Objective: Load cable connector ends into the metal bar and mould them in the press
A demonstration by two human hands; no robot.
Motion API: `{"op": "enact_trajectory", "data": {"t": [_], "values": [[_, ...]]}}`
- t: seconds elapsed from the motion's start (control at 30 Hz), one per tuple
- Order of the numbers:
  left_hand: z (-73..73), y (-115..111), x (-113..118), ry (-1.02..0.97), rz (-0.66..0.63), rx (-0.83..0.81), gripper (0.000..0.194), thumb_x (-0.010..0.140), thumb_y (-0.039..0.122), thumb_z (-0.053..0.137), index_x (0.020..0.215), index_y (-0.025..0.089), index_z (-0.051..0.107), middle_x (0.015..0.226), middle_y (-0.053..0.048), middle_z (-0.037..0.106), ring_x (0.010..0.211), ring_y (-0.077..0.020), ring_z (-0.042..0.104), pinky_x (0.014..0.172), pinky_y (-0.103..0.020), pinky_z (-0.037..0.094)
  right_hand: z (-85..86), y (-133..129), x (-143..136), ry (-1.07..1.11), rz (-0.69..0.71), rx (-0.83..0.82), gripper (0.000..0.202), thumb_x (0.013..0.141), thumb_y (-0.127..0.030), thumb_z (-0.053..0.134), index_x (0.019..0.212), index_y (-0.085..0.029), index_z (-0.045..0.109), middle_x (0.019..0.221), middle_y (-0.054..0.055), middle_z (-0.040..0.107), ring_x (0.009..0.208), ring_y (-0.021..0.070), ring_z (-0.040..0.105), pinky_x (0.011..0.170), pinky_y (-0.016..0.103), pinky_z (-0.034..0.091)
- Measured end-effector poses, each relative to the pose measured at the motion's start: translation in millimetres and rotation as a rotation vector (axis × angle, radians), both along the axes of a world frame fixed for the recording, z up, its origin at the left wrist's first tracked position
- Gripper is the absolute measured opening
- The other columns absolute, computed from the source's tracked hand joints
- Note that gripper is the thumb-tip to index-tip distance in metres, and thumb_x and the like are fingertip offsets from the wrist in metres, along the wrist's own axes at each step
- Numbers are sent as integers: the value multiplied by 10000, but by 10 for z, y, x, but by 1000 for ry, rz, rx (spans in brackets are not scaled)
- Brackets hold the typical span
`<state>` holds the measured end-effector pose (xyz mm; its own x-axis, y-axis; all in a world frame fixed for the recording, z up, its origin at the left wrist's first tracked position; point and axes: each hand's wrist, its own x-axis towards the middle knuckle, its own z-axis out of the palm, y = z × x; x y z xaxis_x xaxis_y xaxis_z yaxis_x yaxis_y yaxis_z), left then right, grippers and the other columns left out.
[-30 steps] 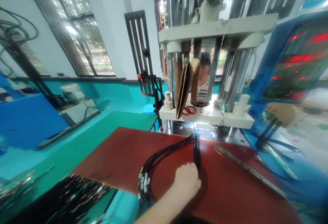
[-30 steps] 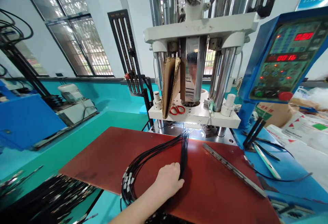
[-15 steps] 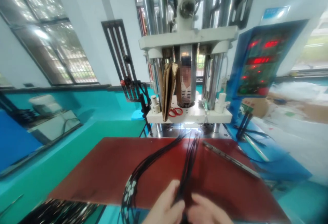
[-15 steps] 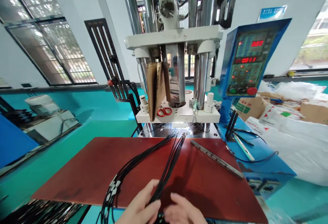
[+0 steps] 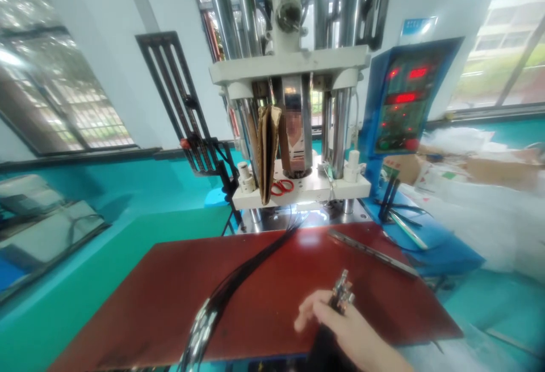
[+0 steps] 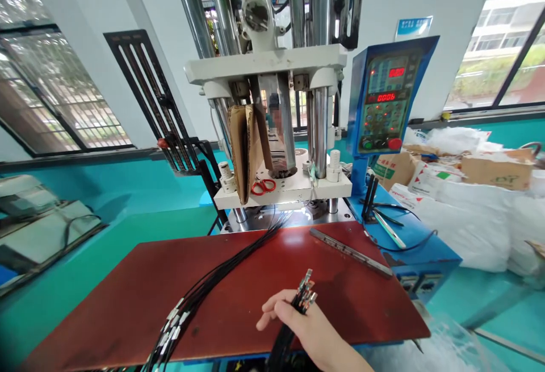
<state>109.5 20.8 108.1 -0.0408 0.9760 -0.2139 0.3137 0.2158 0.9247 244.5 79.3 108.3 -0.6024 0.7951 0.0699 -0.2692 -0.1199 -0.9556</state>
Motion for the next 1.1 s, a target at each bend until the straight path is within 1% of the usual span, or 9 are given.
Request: {"op": "enact_trajectory", "data": {"t": [0.13,0.27,0.37,0.47,0.57,0.77,0.87,0.97,1.1], "values": [[-159,205,264,-61,-29,78,384,684,383,613,1012,202,527,881,-58,603,885,-212,573,775,-309,466,-91,-15,3,-38,5,-20,248,833,-357,530,991,-194,629,1022,83,633,944,224,561,869,393,381],[-309,197,414,6,-20,105,330,769,393,491,1038,202,488,867,-69,608,818,-191,570,768,-295,448,-24,148,174,105,-267,-87,342,826,-302,549,1162,-253,512,1133,70,585,1016,222,545,936,417,358],[-397,181,453,56,-51,47,293,791,417,454,1004,218,486,710,-32,594,685,-170,562,698,-273,449,142,316,331,-25,-366,49,283,843,-325,525,1103,-219,561,1093,83,609,980,222,570,926,409,376],[-427,208,431,15,-69,18,278,805,446,428,950,216,486,615,0,564,542,-132,519,575,-233,435,272,431,406,-230,-237,148,294,876,-376,445,994,-177,627,953,85,662,918,220,596,896,402,399],[-395,272,389,-109,-80,-11,312,824,473,374,906,188,471,547,21,530,414,-90,442,429,-192,367,321,465,395,-316,-127,129,334,893,-386,388,972,-184,642,897,69,672,890,222,603,850,395,426],[-262,404,379,-379,-101,5,396,821,453,401,1092,165,415,601,38,514,341,-44,396,321,-146,285,181,498,333,-212,24,4,412,903,-429,329,1075,-170,600,1004,96,653,973,240,582,936,443,361],[-234,457,376,-421,-164,-45,389,808,479,425,1037,165,430,514,68,467,282,-41,341,269,-137,238,70,578,328,-141,18,-15,442,901,-459,321,1174,-175,522,1087,111,614,989,232,574,936,456,370],[-252,515,366,-447,-214,-95,326,798,483,448,871,165,438,408,82,427,246,-48,313,247,-132,169,71,658,318,-154,-110,92,404,881,-418,422,1249,-250,428,1243,81,511,1042,206,541,957,441,363],[-268,596,383,-526,-198,-89,286,792,433,481,796,150,441,515,9,561,303,-49,402,286,-132,247,190,698,242,-223,-92,179,380,866,-425,448,1158,-194,521,1201,101,549,1087,213,513,994,434,331]]}}
